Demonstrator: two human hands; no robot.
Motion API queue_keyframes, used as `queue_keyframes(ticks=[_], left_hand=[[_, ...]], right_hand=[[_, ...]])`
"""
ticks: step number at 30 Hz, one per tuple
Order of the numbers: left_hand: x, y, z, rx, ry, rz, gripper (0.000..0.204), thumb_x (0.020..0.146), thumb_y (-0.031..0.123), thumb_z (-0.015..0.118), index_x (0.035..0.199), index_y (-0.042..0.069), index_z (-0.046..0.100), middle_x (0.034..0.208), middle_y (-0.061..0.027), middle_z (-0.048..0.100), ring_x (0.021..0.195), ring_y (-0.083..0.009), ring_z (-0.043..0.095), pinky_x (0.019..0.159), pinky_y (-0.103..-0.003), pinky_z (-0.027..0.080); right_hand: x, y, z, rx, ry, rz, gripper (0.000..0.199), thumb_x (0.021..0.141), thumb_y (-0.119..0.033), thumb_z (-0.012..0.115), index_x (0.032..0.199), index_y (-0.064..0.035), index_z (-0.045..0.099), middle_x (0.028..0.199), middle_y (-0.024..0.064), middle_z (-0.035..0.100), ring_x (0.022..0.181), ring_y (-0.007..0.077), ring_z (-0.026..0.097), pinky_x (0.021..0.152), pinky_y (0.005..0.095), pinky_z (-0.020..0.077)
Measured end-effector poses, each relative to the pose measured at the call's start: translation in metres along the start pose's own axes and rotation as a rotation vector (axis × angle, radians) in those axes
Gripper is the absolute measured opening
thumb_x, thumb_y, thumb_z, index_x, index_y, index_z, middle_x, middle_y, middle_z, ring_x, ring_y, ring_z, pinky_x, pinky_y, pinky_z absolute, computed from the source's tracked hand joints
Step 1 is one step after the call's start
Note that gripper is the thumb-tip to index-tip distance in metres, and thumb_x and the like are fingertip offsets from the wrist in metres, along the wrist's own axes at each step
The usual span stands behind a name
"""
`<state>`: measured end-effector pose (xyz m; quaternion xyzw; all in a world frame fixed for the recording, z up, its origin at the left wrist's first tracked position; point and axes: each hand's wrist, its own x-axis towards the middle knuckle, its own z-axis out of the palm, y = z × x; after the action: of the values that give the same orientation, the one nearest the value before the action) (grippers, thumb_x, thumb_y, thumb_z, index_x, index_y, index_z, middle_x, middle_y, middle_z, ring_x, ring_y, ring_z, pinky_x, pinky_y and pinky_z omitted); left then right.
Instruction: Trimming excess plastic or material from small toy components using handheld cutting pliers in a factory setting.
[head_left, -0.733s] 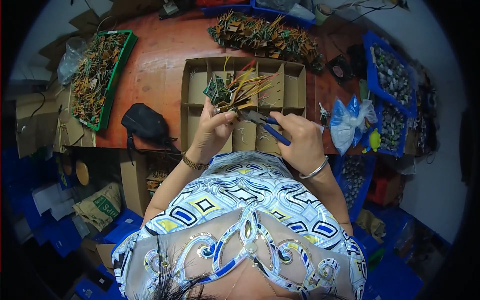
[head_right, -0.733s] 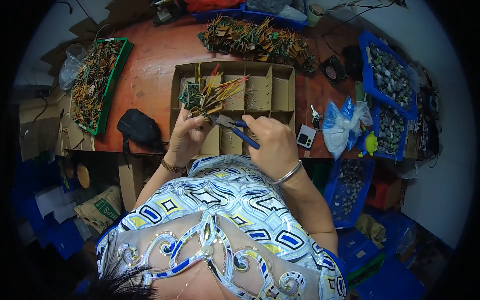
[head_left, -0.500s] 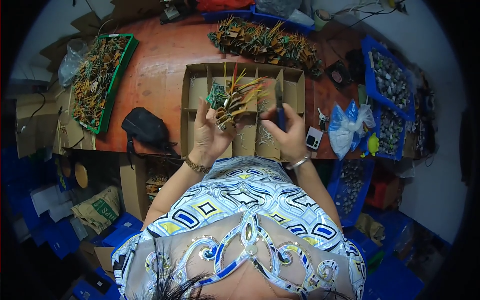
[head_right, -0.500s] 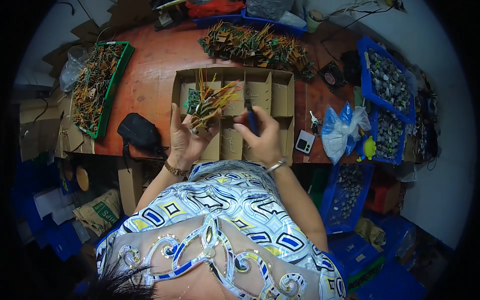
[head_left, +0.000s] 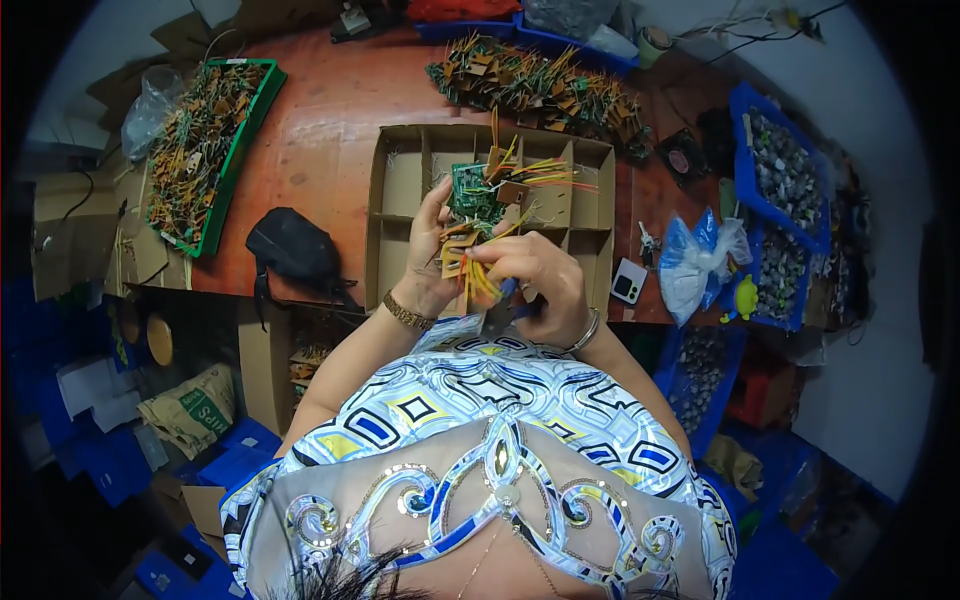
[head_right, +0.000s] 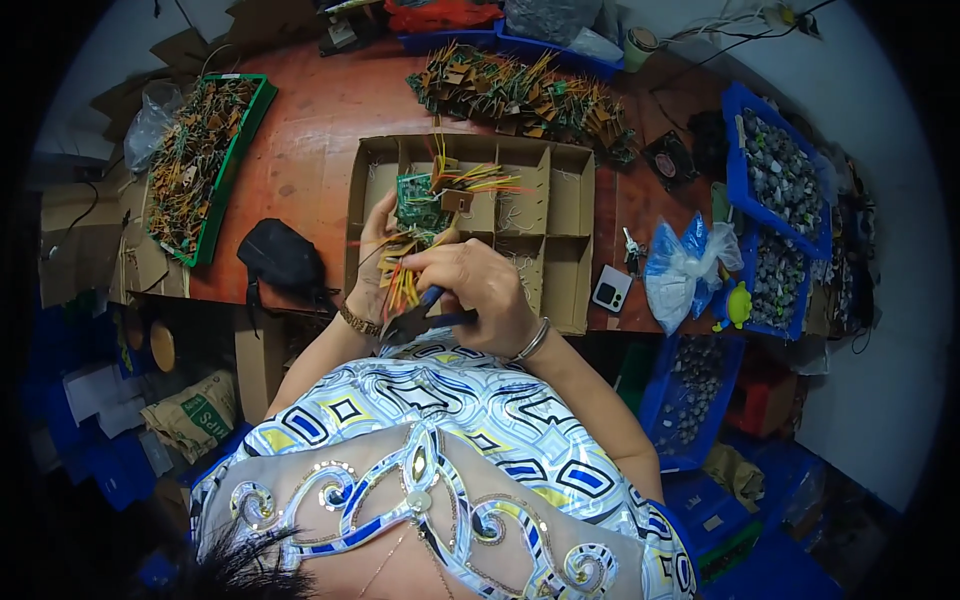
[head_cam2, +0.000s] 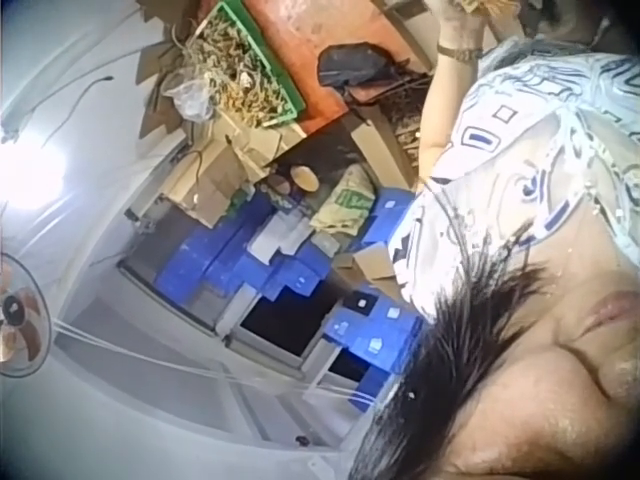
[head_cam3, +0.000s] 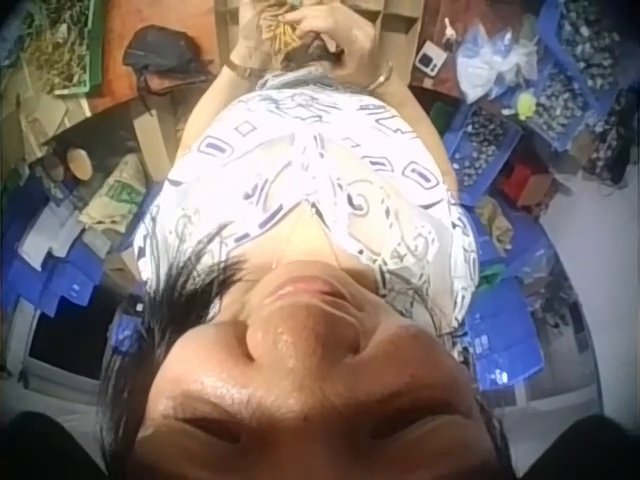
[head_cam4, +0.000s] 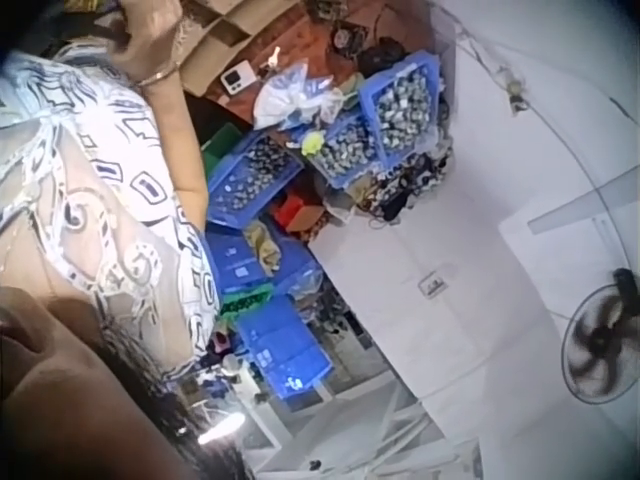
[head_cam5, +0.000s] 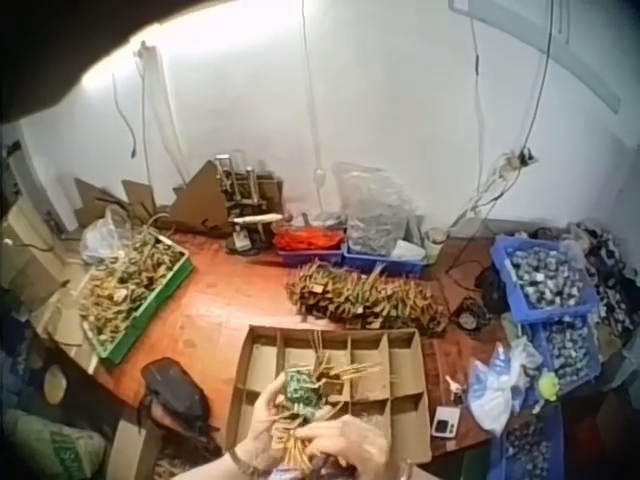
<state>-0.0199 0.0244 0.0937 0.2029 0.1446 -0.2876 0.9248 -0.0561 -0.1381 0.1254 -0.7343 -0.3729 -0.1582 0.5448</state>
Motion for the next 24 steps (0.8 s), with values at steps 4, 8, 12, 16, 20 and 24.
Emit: queue_keyframes(ticks=[4, 8, 12, 16, 20, 24], left_hand=[[-0.009, 0.002, 0.009, -0.008, -0.014, -0.062, 0.048, 0.09, 0.045, 0.057, 0.117, 0.005, 0.057, 0.093, -0.0128, 0.068, 0.073, -0.0221, 0.068, 0.062, -0.032, 0.059], [-0.002, 0.007, 0.011, 0.056, -0.027, -0.072, 0.042, 0.088, 0.039, 0.06, 0.114, 0.006, 0.057, 0.094, -0.0112, 0.068, 0.077, -0.0208, 0.068, 0.069, -0.033, 0.058], [-0.003, 0.01, 0.009, 0.079, -0.033, -0.022, 0.035, 0.09, 0.034, 0.055, 0.111, 0.006, 0.059, 0.096, -0.0097, 0.068, 0.083, -0.0199, 0.067, 0.076, -0.033, 0.056], [-0.006, 0.004, 0.011, 0.186, -0.003, 0.008, 0.032, 0.091, 0.033, 0.052, 0.107, 0.006, 0.059, 0.096, -0.0083, 0.068, 0.081, -0.0174, 0.067, 0.076, -0.032, 0.055], [-0.005, 0.003, 0.01, 0.204, 0.006, 0.081, 0.027, 0.091, 0.031, 0.051, 0.106, 0.008, 0.058, 0.094, -0.0073, 0.067, 0.081, -0.0165, 0.066, 0.075, -0.032, 0.055], [-0.006, -0.001, 0.002, 0.253, 0.034, 0.107, 0.027, 0.092, 0.03, 0.052, 0.111, 0.01, 0.053, 0.097, -0.0056, 0.065, 0.083, -0.0156, 0.066, 0.074, -0.031, 0.055]], right_hand=[[0.0, -0.003, -0.002, 0.062, -0.047, -0.02, 0.018, 0.078, 0.005, 0.052, 0.094, -0.0028, 0.058, 0.099, 0.0196, 0.066, 0.085, 0.0322, 0.066, 0.082, 0.0414, 0.0503], [-0.001, -0.012, -0.008, 0.199, 0.089, 0.223, 0.007, 0.089, -0.003, 0.055, 0.096, -0.0008, 0.054, 0.1, 0.017, 0.066, 0.096, 0.0268, 0.065, 0.089, 0.0382, 0.0489], [0.0, -0.002, -0.002, 0.329, 0.5, 0.465, 0.014, 0.086, 0.008, 0.056, 0.097, 0.0, 0.051, 0.097, 0.0113, 0.063, 0.094, 0.0201, 0.063, 0.085, 0.031, 0.0495], [0.006, 0.005, -0.002, 0.091, 0.306, 0.598, 0.016, 0.083, 0.002, 0.066, 0.094, 0.0003, 0.055, 0.09, 0.0074, 0.064, 0.08, 0.013, 0.064, 0.073, 0.0253, 0.0512], [0.013, -0.003, 0.002, -0.149, 0.276, 0.465, 0.018, 0.082, 0.0, 0.068, 0.097, 0.0004, 0.058, 0.084, 0.006, 0.066, 0.074, 0.0112, 0.065, 0.067, 0.0241, 0.0508], [0.006, 0.005, 0.009, 0.006, 0.235, 0.445, 0.032, 0.075, -0.003, 0.072, 0.102, 0.0004, 0.055, 0.083, 0.0118, 0.065, 0.077, 0.0194, 0.068, 0.064, 0.0283, 0.0527]])
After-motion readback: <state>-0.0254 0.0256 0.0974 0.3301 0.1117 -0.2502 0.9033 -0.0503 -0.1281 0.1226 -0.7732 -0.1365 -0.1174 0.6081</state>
